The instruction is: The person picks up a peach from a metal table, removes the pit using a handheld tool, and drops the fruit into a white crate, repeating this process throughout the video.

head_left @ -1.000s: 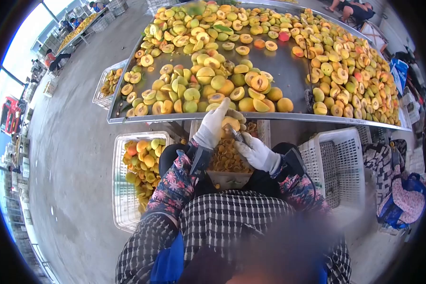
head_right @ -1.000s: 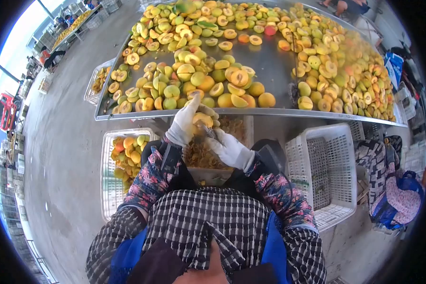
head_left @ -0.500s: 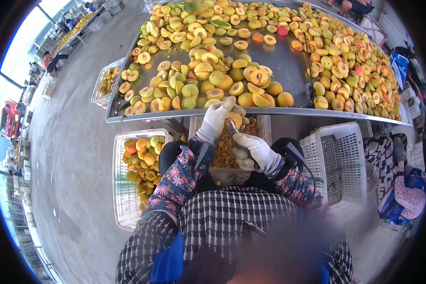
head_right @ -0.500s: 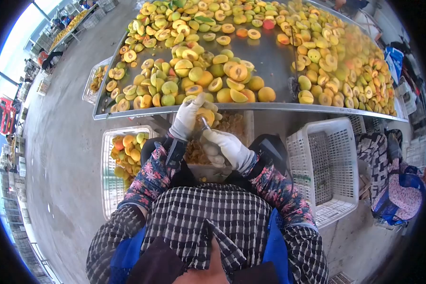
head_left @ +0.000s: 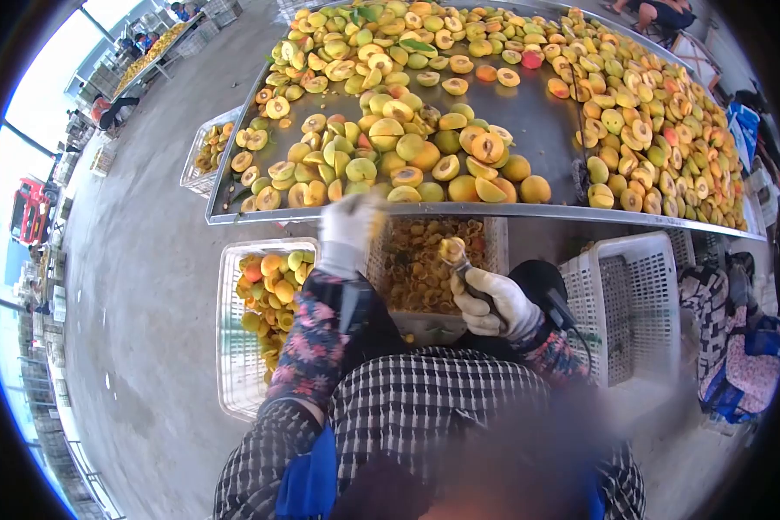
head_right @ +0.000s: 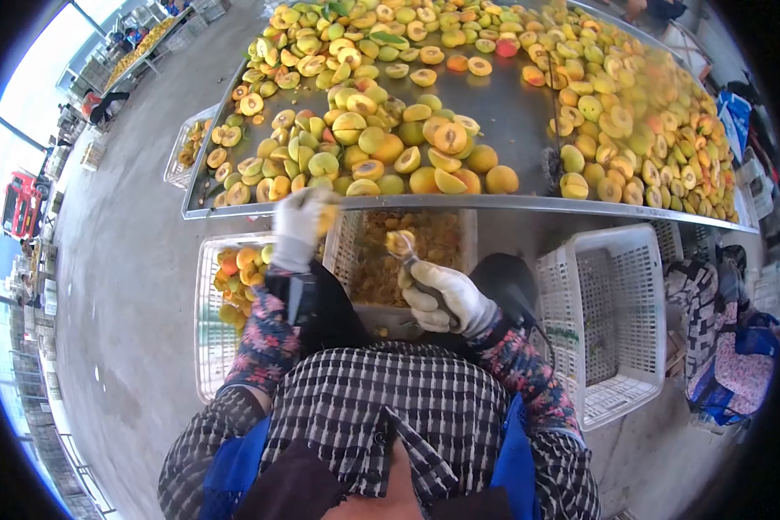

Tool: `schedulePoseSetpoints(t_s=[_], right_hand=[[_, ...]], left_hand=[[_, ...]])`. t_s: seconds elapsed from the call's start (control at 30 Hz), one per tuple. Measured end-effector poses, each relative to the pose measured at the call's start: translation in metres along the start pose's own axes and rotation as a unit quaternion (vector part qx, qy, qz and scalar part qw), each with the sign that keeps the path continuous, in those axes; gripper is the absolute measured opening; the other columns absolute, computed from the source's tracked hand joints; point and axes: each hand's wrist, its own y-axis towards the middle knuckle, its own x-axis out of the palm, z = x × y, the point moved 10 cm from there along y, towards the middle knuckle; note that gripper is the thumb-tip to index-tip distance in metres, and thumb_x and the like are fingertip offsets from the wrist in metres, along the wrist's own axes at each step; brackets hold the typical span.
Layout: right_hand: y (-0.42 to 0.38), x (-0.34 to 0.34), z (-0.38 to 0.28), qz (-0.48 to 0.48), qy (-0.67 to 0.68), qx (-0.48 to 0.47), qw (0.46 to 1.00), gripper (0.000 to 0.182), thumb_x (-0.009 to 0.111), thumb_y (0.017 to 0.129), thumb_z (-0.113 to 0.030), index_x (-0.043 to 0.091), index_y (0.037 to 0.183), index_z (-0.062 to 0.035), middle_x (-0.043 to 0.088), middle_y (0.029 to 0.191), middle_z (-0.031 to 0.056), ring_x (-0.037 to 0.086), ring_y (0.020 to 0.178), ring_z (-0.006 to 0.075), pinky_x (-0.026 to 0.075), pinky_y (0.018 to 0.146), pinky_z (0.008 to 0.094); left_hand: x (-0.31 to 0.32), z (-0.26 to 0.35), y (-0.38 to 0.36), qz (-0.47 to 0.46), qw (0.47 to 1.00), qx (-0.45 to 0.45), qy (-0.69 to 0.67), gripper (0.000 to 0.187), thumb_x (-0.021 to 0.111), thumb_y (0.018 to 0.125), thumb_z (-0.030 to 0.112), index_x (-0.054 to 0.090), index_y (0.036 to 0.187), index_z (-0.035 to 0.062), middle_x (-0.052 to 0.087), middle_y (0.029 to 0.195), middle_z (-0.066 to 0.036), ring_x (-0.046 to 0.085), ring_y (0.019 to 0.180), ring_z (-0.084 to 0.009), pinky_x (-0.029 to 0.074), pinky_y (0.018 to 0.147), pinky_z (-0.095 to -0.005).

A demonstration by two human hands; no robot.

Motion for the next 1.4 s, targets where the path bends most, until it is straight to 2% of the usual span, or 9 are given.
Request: schedulePoseSetpoints(t_s=[0.03,0.07,0.13,0.23,0.6,0.83,0.93,1.13,1.4], right_hand=[[-0.006,-0.016,-0.004,0.054,-0.069,-0.001,0.996,0.029,0.046,0.100,-0.033,0.051,0.107,-0.0058,0.050,0.063,0.0048,0.048,0.044,0.0197,0.039,0.040,0.0312],[-0.009,-0.036,-0.014,0.133,-0.283,-0.039,0.949,0.030,0.048,0.098,-0.032,0.050,0.111,-0.0046,0.054,0.068,0.0102,0.052,0.052,0.0257,0.042,0.047,0.0350],[-0.017,-0.053,-0.035,0.269,-0.652,-0.103,0.702,0.036,0.052,0.096,-0.029,0.048,0.120,-0.0023,0.062,0.078,0.0209,0.062,0.068,0.0376,0.049,0.062,0.0427],[-0.013,-0.048,-0.039,0.311,-0.676,-0.056,0.666,0.046,0.053,0.093,-0.025,0.040,0.130,-0.0016,0.062,0.093,0.0312,0.060,0.092,0.0458,0.046,0.080,0.0479],[-0.004,-0.045,-0.024,0.287,-0.708,-0.051,0.644,0.047,0.056,0.091,-0.024,0.040,0.130,-0.0010,0.064,0.089,0.0274,0.062,0.087,0.0437,0.047,0.076,0.0491],[-0.005,-0.049,-0.026,0.287,-0.673,-0.081,0.677,0.044,0.057,0.092,-0.027,0.044,0.124,0.0004,0.063,0.087,0.0282,0.062,0.085,0.0437,0.046,0.071,0.0473],[0.001,-0.042,-0.041,0.282,-0.637,-0.177,0.695,0.038,0.058,0.091,-0.026,0.047,0.117,0.0008,0.062,0.087,0.0283,0.061,0.084,0.0447,0.046,0.069,0.0464],[-0.006,0.056,-0.101,0.253,-0.640,-0.410,0.599,0.033,0.058,0.092,-0.019,0.046,0.115,0.0008,0.060,0.083,0.0270,0.058,0.082,0.0475,0.046,0.067,0.0480],[0.019,0.092,-0.124,0.304,-0.708,-0.381,0.511,0.030,0.056,0.091,-0.021,0.042,0.109,-0.0008,0.061,0.081,0.0276,0.059,0.073,0.0482,0.047,0.061,0.0534]], left_hand=[[-0.036,0.012,0.010,0.040,0.971,0.089,0.220,0.030,0.065,0.091,0.029,0.070,0.089,-0.0011,0.064,0.072,-0.003,0.054,0.062,-0.0053,0.043,0.052,-0.0241],[-0.065,0.017,0.015,0.053,0.935,0.035,0.350,0.042,0.065,0.086,0.042,0.069,0.097,0.0014,0.069,0.079,-0.015,0.065,0.070,-0.0322,0.050,0.069,-0.0415],[-0.097,0.033,0.016,0.095,0.872,0.100,0.470,0.035,0.064,0.083,0.041,0.072,0.096,0.0092,0.069,0.089,-0.013,0.065,0.080,-0.0336,0.050,0.075,-0.0412],[-0.077,0.047,0.025,0.115,0.851,0.178,0.481,0.031,0.064,0.083,0.039,0.073,0.094,0.0127,0.068,0.094,-0.012,0.064,0.086,-0.0320,0.050,0.079,-0.0411],[0.103,0.017,0.097,-0.166,0.753,0.045,0.635,0.059,0.060,0.078,0.058,0.068,0.101,0.0036,0.068,0.098,-0.020,0.067,0.094,-0.0309,0.051,0.082,-0.0414],[0.091,0.013,0.087,-0.146,0.896,0.113,0.404,0.055,0.068,0.077,0.034,0.050,0.117,0.0003,0.064,0.108,-0.019,0.063,0.102,-0.0323,0.049,0.085,-0.0432],[0.075,-0.019,0.099,-0.125,0.987,0.097,0.018,0.047,0.065,0.082,0.021,0.049,0.121,-0.0004,0.062,0.110,-0.015,0.062,0.100,-0.0290,0.051,0.085,-0.0390],[0.078,0.029,0.032,-0.155,0.779,-0.124,-0.594,0.041,0.062,0.089,0.022,0.049,0.123,0.0027,0.058,0.119,-0.013,0.057,0.111,-0.0319,0.051,0.088,-0.0463],[0.084,0.063,0.000,-0.098,0.857,-0.059,-0.503,0.051,0.045,0.098,0.049,0.048,0.121,0.0031,0.057,0.110,-0.012,0.057,0.100,-0.0270,0.050,0.087,-0.0432]])
